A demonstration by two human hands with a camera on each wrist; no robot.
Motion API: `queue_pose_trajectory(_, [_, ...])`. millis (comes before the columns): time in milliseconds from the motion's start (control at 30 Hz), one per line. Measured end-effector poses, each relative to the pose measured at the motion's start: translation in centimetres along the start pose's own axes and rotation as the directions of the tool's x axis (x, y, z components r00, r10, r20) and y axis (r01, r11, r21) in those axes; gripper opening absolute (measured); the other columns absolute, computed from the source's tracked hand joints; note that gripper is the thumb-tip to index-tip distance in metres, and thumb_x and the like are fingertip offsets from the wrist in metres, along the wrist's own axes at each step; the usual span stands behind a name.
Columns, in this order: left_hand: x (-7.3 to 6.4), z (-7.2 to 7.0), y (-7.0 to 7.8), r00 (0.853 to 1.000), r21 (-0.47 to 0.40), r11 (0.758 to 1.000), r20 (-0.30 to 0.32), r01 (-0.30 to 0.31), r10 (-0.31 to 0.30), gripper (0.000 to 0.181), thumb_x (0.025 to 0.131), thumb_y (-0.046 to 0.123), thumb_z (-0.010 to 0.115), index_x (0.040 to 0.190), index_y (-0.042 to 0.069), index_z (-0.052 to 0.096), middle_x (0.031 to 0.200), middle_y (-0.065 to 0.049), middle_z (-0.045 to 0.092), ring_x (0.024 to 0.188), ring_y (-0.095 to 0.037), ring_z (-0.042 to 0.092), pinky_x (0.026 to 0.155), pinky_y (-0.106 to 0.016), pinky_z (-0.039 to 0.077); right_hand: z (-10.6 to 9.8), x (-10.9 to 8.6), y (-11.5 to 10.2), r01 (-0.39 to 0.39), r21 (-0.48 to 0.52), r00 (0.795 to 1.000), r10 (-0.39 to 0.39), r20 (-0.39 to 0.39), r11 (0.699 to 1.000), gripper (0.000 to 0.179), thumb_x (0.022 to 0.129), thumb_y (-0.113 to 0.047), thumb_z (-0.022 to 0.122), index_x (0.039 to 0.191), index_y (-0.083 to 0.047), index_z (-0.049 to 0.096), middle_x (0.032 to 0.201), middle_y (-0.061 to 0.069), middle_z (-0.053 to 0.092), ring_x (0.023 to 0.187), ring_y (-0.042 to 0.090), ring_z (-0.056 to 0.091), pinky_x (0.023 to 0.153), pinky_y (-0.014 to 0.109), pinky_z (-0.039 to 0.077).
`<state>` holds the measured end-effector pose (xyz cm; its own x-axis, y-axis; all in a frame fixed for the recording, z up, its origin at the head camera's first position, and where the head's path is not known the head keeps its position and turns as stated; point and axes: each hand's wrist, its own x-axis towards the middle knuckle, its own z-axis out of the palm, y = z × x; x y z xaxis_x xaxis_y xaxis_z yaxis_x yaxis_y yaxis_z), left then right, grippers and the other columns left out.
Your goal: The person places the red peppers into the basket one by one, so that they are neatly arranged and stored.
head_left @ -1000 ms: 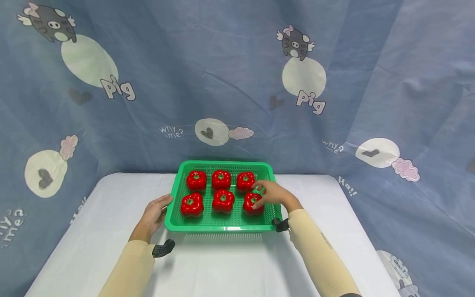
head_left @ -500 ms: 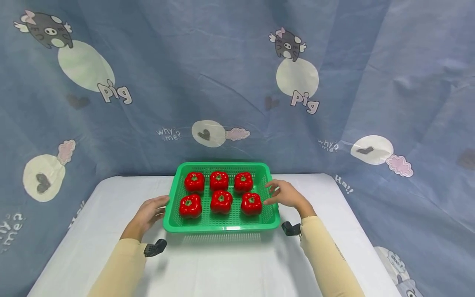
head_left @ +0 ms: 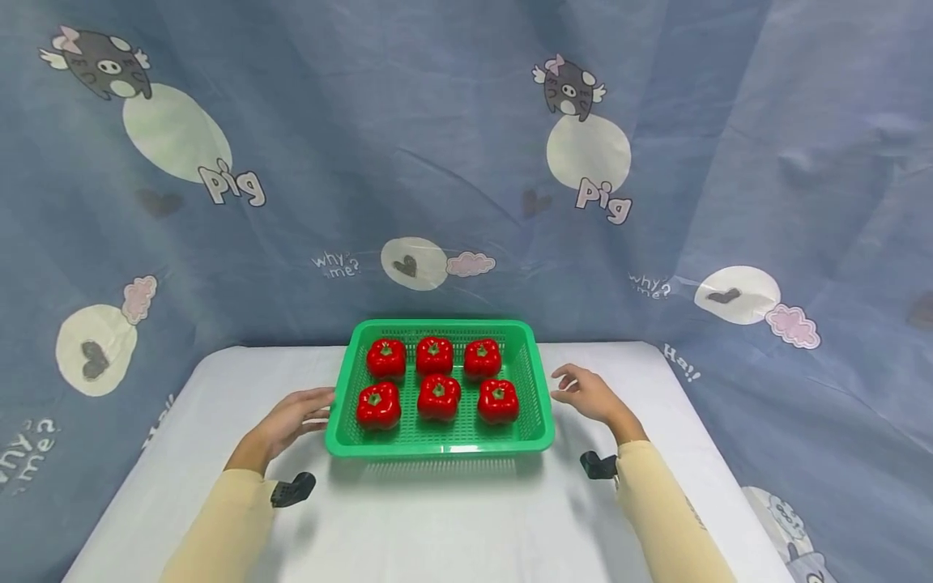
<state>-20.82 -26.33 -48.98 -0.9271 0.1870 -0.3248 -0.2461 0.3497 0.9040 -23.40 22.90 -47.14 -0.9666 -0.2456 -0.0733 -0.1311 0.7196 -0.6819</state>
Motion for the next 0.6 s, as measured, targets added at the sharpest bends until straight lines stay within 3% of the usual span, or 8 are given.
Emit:
queue_pose_trajectory(267, [-1.0,-1.3,0.5,0.995,0.149,0.987,0.081,-0.065,0.054,0.057,0.100,0.025,0.049,0.144,-0.007,0.034,0.143,-0.028,0.041,0.124,-0.041,0.048,0.100,-0.051,0.047,0.2,-0.2,1.7,0.034,-0.189,0.998,-0.042,-0.039,0.981,0.048,0.090,-0.019,0.066,0.129,0.004,0.053,0.130,0.026,0.052,0.124,0.044,0.046,0.102,0.059,0.040])
queue_pose_trajectory(367, [-1.2,-1.8,0.7,0.996,0.225,0.972,0.073,-0.065,0.050,0.056,0.100,0.024,0.050,0.144,-0.007,0.035,0.140,-0.029,0.044,0.124,-0.043,0.047,0.099,-0.055,0.046,0.4,-0.1,2.0,0.011,-0.249,0.998,-0.026,-0.054,0.969,0.054,0.089,-0.023,0.068,0.133,0.002,0.051,0.139,0.026,0.045,0.131,0.044,0.038,0.107,0.062,0.032])
queue_pose_trajectory(467, [-1.0,-2.0,0.9,0.999,0.358,0.933,0.033,-0.043,0.033,0.055,0.100,0.023,0.049,0.143,-0.008,0.036,0.138,-0.032,0.045,0.124,-0.048,0.044,0.097,-0.059,0.045,0.7,0.0,2.5,-0.010,-0.297,0.997,-0.013,-0.076,0.955,0.058,0.087,-0.026,0.070,0.135,0.000,0.050,0.141,0.026,0.042,0.132,0.045,0.037,0.107,0.064,0.030])
queue_pose_trajectory(600, [-0.5,-2.0,1.3,0.998,0.529,0.848,-0.043,-0.015,0.044,0.055,0.098,0.024,0.052,0.140,-0.008,0.039,0.133,-0.034,0.047,0.121,-0.051,0.044,0.093,-0.062,0.045,1.1,-0.1,3.2,-0.028,-0.341,0.994,-0.009,-0.106,0.940,0.063,0.086,-0.030,0.071,0.138,-0.002,0.048,0.144,0.028,0.038,0.134,0.046,0.032,0.109,0.065,0.026])
